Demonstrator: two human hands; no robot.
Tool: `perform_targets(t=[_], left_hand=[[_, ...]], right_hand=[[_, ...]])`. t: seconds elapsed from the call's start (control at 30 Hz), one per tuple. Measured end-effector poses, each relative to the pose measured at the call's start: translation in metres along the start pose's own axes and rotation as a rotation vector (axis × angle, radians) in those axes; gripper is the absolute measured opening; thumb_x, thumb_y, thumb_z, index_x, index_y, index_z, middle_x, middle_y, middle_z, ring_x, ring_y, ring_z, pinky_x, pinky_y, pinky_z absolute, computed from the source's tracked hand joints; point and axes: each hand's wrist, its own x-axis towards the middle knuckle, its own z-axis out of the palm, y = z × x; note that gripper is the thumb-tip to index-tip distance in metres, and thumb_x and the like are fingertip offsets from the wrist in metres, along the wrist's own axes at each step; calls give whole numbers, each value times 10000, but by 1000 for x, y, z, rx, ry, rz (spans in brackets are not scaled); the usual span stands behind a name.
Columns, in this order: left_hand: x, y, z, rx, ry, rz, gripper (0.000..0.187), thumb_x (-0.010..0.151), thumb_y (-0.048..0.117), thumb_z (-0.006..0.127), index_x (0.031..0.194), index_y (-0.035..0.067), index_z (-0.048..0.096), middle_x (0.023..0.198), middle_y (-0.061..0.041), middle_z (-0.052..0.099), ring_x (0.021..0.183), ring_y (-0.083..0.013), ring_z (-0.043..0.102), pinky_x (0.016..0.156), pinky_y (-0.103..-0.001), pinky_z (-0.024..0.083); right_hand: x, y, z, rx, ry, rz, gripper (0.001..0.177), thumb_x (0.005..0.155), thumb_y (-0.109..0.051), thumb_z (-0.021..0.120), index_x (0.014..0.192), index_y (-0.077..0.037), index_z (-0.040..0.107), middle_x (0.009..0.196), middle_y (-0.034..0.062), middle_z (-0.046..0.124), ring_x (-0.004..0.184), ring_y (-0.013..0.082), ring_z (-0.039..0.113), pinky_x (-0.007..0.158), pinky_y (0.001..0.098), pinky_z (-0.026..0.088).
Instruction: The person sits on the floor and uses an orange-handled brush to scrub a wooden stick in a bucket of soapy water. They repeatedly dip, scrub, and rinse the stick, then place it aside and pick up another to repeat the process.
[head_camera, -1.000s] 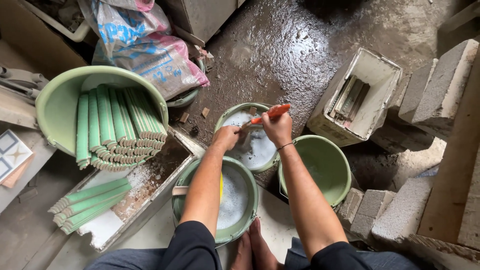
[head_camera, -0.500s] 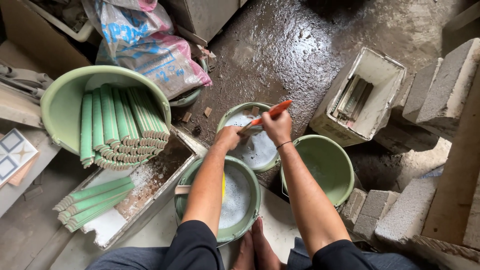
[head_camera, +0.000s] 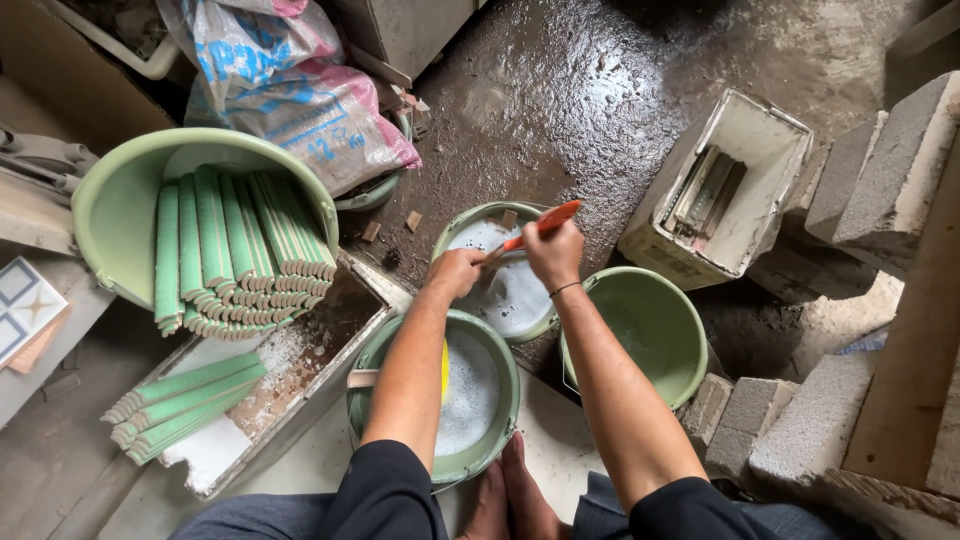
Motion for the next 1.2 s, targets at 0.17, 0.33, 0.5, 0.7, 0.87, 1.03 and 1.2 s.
perform_targets(t=[0.17, 0.33, 0.5, 0.7, 0.87, 1.03, 1.2], left_hand=[[-10, 8, -9, -2, 6, 16, 277, 975, 367, 580, 1201, 384, 740, 1235, -98, 734, 1251, -349, 632, 1070, -454, 502], [-1, 6, -7, -2, -6, 30, 297, 967, 373, 613, 1241, 401, 721, 1278, -94, 723, 1267, -344, 625, 1083, -441, 497], [-26, 24, -26, 7, 1, 22, 286, 959, 417, 606, 1222, 436, 718, 1262, -78, 729, 1256, -334, 633, 1071, -436, 507], [-9, 12, -13, 27, 30, 6, 304, 957, 399, 575, 1215, 492, 706, 1267, -30, 727, 1248, -304, 636, 1061, -416, 517], [-2, 10, -10, 16, 48, 20, 295, 963, 392, 580, 1213, 472, 714, 1248, -28, 736, 1239, -299, 645, 1051, -421, 522], [-11, 15, -13, 15, 39, 32, 308, 950, 393, 614, 1240, 418, 717, 1267, -62, 729, 1249, -320, 639, 1061, -440, 511], [5, 5, -5, -12, 70, 53, 289, 954, 383, 609, 1217, 386, 726, 1222, -56, 745, 1222, -314, 654, 1045, -447, 520]], right_hand=[[4, 6, -2, 142, 63, 52, 88, 781, -113, 716, 843, -85, 660, 710, 168, 689, 691, 280, 720, 590, 369, 565], [-4, 6, 2, -26, 174, 6, 108, 766, -147, 720, 785, -87, 632, 609, 172, 647, 642, 376, 707, 587, 468, 537], [-2, 22, -4, 12, 249, -24, 89, 780, -145, 723, 795, -129, 638, 583, 139, 635, 586, 272, 686, 528, 337, 500], [-16, 17, -3, 80, 205, -24, 109, 785, -160, 753, 783, -108, 657, 631, 161, 664, 638, 261, 708, 583, 338, 526], [-12, 15, -2, 109, 193, -69, 103, 798, -147, 752, 804, -104, 658, 656, 177, 671, 678, 289, 716, 621, 366, 545], [-11, 11, -1, 68, 295, -54, 125, 806, -154, 755, 845, -89, 655, 699, 184, 692, 728, 320, 737, 648, 379, 557], [-16, 17, -7, -3, 324, 18, 157, 843, -251, 767, 917, -130, 700, 771, 123, 742, 845, 325, 745, 758, 401, 574]])
